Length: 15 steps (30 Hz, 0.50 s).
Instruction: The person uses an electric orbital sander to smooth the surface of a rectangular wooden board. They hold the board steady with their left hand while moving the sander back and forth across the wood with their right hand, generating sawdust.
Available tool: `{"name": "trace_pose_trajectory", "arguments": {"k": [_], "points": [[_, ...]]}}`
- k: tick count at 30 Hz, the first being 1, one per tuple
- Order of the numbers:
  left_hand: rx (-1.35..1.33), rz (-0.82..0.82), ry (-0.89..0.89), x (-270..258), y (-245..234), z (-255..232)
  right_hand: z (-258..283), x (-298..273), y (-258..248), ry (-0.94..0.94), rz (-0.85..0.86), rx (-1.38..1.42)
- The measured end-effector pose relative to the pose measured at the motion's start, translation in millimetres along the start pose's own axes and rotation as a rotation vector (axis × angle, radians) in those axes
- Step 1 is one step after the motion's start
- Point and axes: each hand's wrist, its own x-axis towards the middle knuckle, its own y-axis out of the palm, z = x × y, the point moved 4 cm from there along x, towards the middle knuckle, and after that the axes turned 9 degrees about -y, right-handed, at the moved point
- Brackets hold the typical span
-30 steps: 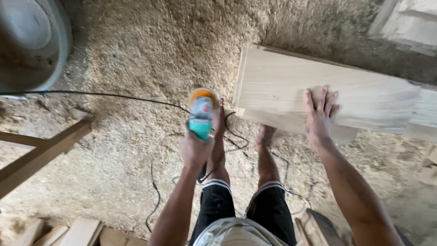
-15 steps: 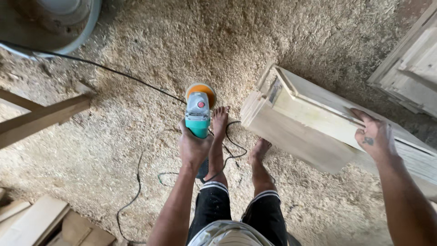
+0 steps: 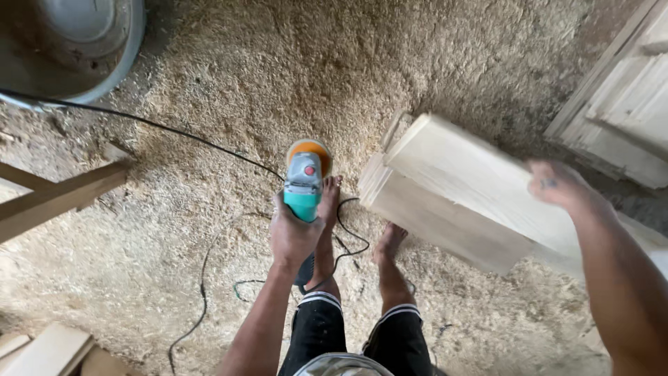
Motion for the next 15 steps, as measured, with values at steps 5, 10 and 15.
{"name": "trace_pose_trajectory", "arguments": {"k": [5, 10, 15], "points": [[0.111, 0.089, 0.100, 0.9, 37.1, -13.7, -14.3, 46.4, 22.6, 0.219, -0.019, 0.302], [0.141, 0.180, 0.205, 18.7, 84.3, -31.5, 14.8, 57.6, 30.3, 0.449, -0.182, 0.420], [0.303, 0.198, 0.198, 34.4, 117.9, -30.5, 37.3, 61.6, 55.7, 0.323, -0.533, 0.160]]}}
